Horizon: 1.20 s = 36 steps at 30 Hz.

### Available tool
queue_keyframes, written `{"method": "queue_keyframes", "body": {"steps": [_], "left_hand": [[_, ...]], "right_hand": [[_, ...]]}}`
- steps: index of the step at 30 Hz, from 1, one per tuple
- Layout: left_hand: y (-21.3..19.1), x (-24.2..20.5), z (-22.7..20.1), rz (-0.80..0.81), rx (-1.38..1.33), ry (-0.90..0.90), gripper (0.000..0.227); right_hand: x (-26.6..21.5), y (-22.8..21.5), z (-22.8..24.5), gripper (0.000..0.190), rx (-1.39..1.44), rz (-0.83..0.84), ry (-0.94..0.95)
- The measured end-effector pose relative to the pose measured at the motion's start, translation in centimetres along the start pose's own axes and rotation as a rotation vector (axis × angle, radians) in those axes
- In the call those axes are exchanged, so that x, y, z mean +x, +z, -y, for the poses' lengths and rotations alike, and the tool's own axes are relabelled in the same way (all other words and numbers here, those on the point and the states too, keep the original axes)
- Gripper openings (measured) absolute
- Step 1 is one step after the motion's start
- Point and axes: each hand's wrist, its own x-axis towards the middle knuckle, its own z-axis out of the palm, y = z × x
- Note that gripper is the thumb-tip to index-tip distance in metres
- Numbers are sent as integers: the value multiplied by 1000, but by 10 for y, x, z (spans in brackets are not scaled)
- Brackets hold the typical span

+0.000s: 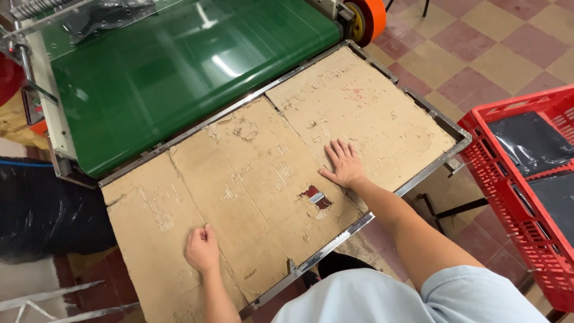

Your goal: The person repeatedly folds black plastic sheets on a cardboard-covered table and places the folded stacks into a red plastic basket. The person handles the sheets one at a time, aligning and folding them before stacking them in the basket.

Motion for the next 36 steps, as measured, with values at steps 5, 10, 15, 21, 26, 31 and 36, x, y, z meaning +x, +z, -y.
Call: {"method": "queue_keyframes", "body": {"steps": [5, 10, 15, 21, 26, 31, 36], "left_hand": [[-3, 1, -2, 26, -16, -33, 35], [-3, 0, -2, 10, -11, -27, 34], [-3, 1, -2, 22, -28, -16, 37], [-2, 0, -1, 8, -18, -22, 36], [3, -1, 2, -2, -6, -20, 34], [3, 0, 3, 8, 11, -20, 33], [2, -1, 2, 1, 5, -1, 36]], "right_hand": [[1, 0, 0, 95, -17, 13, -1], [0, 1, 0, 94, -13, 14, -2], [0, -3, 2, 97, -41, 54, 8], [2, -2, 1, 96, -45, 72, 17], [1, -1, 1, 94, -26, 54, 7], [2, -2, 1, 93, -26, 29, 2], [2, -2, 1, 93, -17, 51, 1]]}}
